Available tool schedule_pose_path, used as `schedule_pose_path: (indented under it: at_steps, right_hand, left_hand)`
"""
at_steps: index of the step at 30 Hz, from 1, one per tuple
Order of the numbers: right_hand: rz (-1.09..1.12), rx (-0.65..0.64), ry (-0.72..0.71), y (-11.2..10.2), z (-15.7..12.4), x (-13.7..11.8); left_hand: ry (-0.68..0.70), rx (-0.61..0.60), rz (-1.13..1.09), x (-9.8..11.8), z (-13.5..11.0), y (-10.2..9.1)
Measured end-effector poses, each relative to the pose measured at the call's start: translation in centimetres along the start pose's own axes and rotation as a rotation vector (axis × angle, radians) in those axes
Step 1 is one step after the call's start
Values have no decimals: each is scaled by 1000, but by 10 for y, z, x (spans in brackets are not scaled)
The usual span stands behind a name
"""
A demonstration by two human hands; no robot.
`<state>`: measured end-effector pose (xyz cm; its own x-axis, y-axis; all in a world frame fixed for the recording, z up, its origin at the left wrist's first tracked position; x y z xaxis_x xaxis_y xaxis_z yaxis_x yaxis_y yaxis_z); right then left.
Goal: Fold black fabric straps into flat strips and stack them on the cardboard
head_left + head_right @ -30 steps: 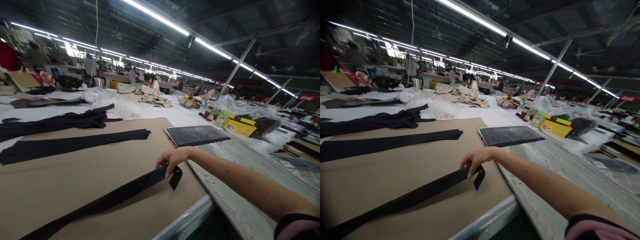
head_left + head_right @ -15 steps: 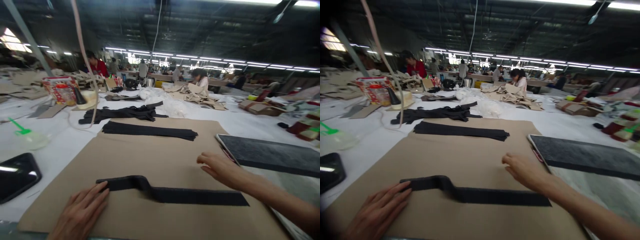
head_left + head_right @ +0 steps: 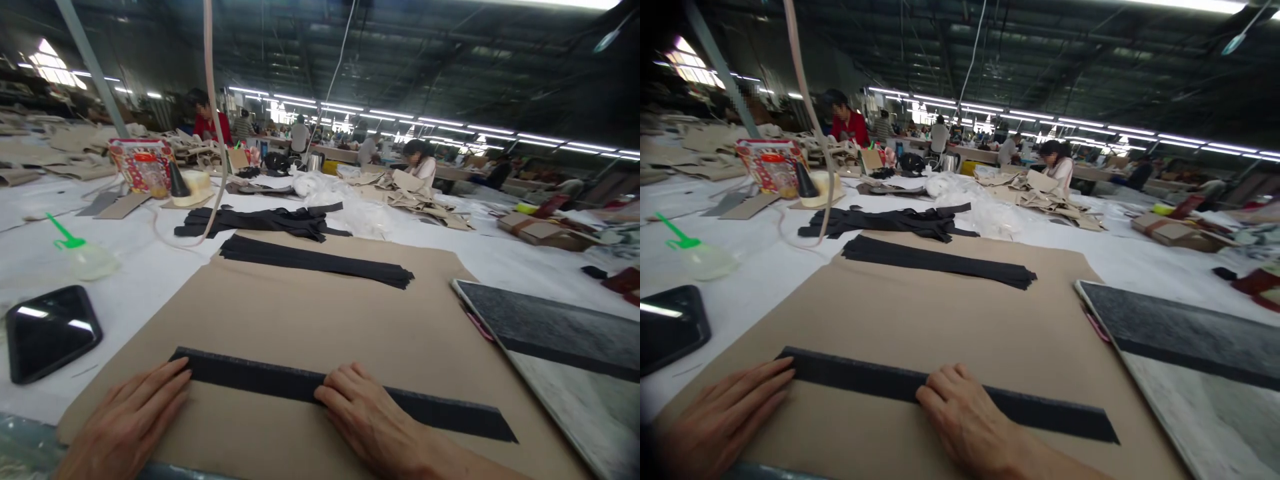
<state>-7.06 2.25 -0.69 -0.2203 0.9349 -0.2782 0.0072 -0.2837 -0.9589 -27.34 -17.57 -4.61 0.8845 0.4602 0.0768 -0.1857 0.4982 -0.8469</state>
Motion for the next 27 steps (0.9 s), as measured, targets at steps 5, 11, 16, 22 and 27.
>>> schedule_pose_path:
  at_steps: [5, 11, 16, 22, 27]
  right_hand:
    - [-60, 56, -24, 6, -8, 3]
    - [31, 192, 61, -15, 20, 11]
    - [236, 199, 91, -17, 112, -12]
    - [88, 53, 195, 22, 193, -28]
    - [56, 29, 259, 33, 205, -29]
  left_hand:
    - [42, 15, 58, 21, 9, -10]
    - [-98, 9, -22, 23, 19, -22]
    - [-138, 28, -21, 10, 19, -20]
    - [-76, 33, 28, 8, 14, -16]
    - [-52, 42, 88, 8, 8, -12]
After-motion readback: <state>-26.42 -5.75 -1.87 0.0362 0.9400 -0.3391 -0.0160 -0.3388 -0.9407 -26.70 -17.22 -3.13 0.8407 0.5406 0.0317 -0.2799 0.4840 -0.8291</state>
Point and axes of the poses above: each hand's wrist, its own z-axis towards the middle knuckle, its own y-axis out of the palm, x = y × z, the point moved 9 cm from there along z, towards the middle knuckle, and after that the axes turned 13 degrees about -y, right-handed, at the moved point
